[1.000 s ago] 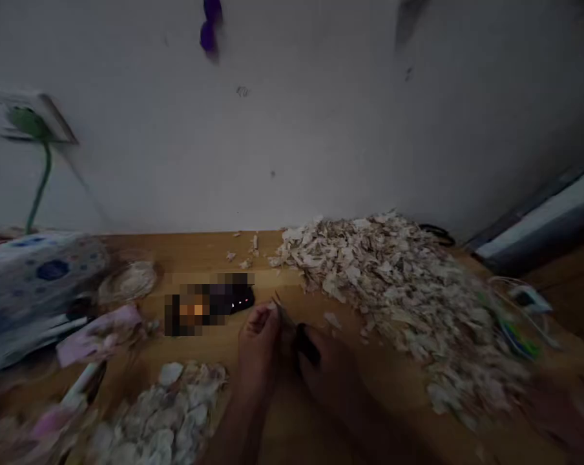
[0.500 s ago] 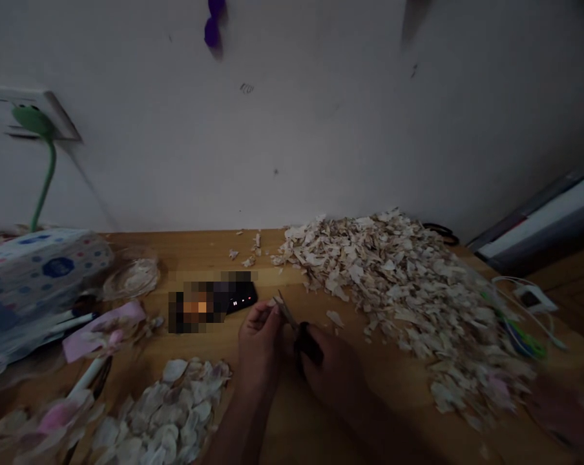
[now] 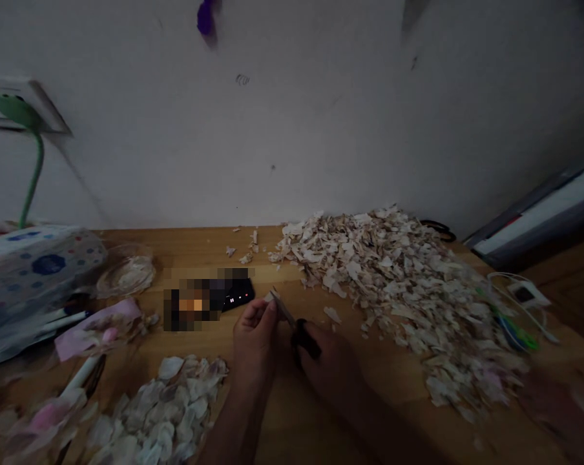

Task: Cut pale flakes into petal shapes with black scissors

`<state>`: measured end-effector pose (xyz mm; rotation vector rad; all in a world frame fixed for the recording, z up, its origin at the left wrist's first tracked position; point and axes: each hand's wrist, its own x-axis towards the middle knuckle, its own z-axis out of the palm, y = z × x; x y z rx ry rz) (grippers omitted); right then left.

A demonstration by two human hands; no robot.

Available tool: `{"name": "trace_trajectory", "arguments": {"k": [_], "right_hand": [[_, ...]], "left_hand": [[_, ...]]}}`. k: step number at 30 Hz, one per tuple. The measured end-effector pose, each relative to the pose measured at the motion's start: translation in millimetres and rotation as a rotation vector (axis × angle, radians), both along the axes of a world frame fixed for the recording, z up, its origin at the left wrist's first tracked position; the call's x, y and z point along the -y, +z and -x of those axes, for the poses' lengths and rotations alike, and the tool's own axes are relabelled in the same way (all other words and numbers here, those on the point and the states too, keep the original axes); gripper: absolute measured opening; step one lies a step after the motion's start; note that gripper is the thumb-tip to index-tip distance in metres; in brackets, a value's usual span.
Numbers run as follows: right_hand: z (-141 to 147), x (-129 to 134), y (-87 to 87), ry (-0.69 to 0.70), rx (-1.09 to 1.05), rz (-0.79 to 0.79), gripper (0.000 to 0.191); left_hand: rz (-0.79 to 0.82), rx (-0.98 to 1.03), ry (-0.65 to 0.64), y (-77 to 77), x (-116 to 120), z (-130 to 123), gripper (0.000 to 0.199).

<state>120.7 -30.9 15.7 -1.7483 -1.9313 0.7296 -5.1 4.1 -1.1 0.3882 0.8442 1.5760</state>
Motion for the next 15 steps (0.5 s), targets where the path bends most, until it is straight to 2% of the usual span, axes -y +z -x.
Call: {"name": "trace_trajectory", "arguments": {"k": [15], "right_hand": [[-1.9, -1.1, -1.9, -0.008, 0.012, -0.014, 0.023]], "left_hand": [[0.000, -0.139, -0.059, 0.2, 2.5, 1.5, 0.023]]}}
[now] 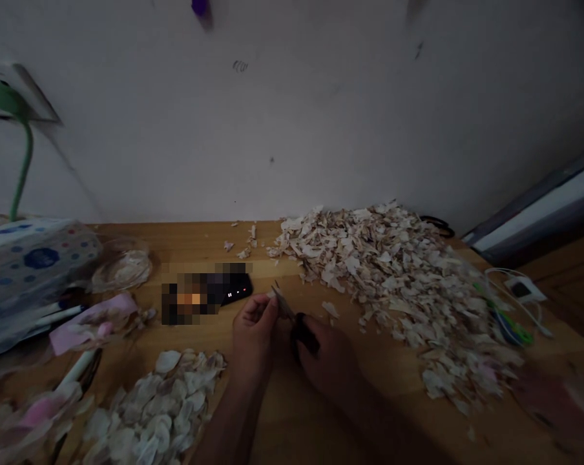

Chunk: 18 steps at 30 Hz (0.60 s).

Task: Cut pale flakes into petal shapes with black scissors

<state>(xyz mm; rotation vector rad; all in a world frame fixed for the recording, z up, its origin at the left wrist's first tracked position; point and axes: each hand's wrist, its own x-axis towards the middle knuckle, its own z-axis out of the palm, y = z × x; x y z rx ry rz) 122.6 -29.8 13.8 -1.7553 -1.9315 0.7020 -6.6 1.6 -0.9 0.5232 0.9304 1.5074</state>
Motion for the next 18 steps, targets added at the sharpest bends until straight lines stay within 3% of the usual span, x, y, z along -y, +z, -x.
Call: {"name": "trace_trajectory", "arguments": {"k": [6, 18], "right_hand": [[-0.5, 0.3, -0.4, 0.013, -0.016, -0.005, 0.022], [0.3, 0.5, 2.0, 0.017, 0.012, 0.004, 0.022]], "left_hand": [[-0.030, -0.094, -0.003, -2.1, -1.1, 2.0, 0.023], [-0.060, -0.070, -0.024, -2.5, -1.3, 2.7, 0.018]]}}
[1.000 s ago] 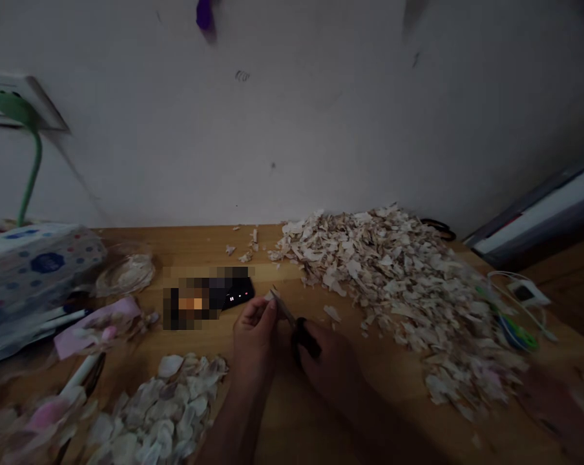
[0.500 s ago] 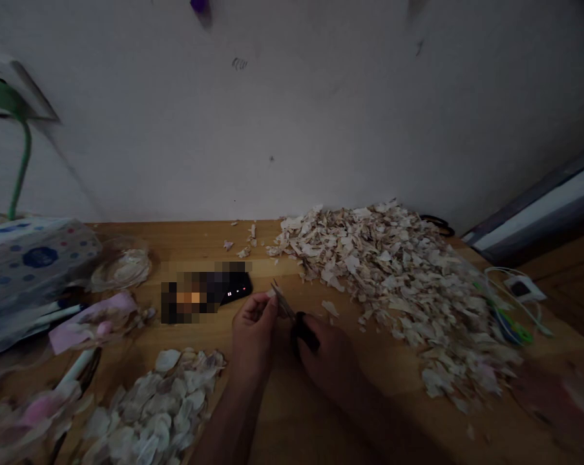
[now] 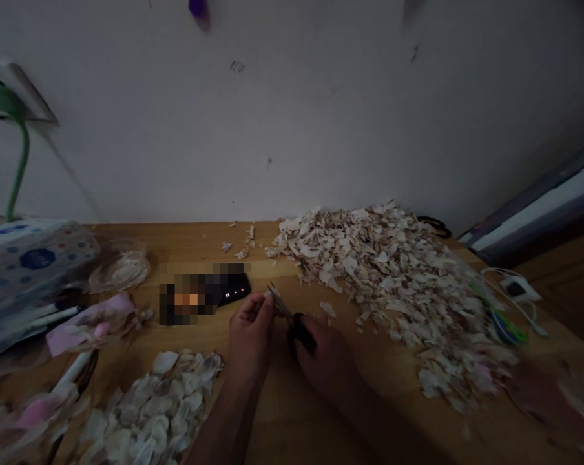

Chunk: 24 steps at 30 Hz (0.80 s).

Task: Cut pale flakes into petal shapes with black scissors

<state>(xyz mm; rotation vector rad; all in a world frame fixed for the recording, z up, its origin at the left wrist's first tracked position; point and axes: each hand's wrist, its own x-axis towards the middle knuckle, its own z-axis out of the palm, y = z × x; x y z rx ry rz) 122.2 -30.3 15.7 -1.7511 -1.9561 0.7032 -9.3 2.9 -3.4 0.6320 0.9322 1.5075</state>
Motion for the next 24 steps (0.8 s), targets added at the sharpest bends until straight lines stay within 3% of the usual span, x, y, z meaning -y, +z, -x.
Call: {"name": "trace_trajectory", "arguments": {"k": [14, 20, 24], "right_hand": [[-1, 0, -2.9, -0.010, 0.002, -0.011, 0.022], [-1, -1, -2.1, -0.001, 0.001, -0.018, 0.022], [-1, 0, -0.5, -0.002, -0.003, -0.011, 0.020]], "left_hand": [[0.008, -0.179, -0.016, 10.9, 0, 8, 0.023], [0.033, -0.188, -0.020, 15.4, -1, 8, 0.026], [0.048, -0.090, -0.041, 12.1, -1, 6, 0.027]]}}
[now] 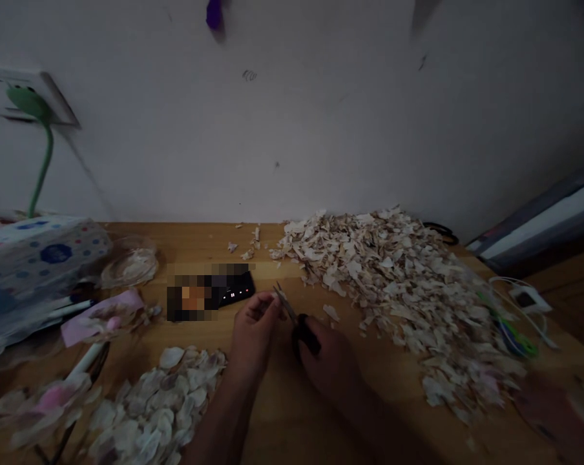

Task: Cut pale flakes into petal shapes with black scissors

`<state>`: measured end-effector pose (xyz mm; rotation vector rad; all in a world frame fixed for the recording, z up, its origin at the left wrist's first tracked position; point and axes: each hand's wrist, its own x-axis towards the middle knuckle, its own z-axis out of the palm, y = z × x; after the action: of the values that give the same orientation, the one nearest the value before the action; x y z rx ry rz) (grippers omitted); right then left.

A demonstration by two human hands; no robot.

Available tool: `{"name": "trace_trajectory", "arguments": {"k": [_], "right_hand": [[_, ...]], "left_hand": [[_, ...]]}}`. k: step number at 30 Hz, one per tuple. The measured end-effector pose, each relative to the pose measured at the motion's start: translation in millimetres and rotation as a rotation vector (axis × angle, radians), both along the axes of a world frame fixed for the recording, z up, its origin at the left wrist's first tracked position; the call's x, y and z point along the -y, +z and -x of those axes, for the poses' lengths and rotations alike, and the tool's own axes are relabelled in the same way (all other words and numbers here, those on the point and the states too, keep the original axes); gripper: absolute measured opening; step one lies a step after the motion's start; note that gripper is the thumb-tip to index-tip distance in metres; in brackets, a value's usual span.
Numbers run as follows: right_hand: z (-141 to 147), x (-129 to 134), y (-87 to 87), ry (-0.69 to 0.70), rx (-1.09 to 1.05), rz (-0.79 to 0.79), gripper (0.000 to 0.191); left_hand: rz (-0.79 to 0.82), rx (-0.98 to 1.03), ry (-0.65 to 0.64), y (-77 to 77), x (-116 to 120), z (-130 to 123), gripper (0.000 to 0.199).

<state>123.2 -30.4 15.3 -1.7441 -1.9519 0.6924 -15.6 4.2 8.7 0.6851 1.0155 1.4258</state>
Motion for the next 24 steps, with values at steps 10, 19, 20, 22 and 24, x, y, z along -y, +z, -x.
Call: {"name": "trace_trajectory", "arguments": {"k": [10, 19, 20, 22, 24], "right_hand": [[0, 0, -0.9, 0.005, -0.018, 0.001, 0.024], [-2, -1, -2.0, 0.004, 0.034, -0.004, 0.024], [-2, -1, -1.4, 0.004, 0.034, -0.002, 0.024], [-2, -1, -0.6, 0.006, 0.019, -0.002, 0.022], [-2, -1, -1.0, 0.008, -0.003, -0.007, 0.021]], "left_hand": [[-0.035, -0.043, -0.025, 3.8, 0, 3, 0.023], [-0.028, -0.146, -0.034, 13.7, 0, 7, 0.023], [-0.029, -0.150, -0.036, 13.6, 0, 7, 0.023], [-0.031, -0.158, -0.031, 13.1, -1, 8, 0.023], [-0.030, -0.155, -0.026, 12.1, 0, 7, 0.022]]}}
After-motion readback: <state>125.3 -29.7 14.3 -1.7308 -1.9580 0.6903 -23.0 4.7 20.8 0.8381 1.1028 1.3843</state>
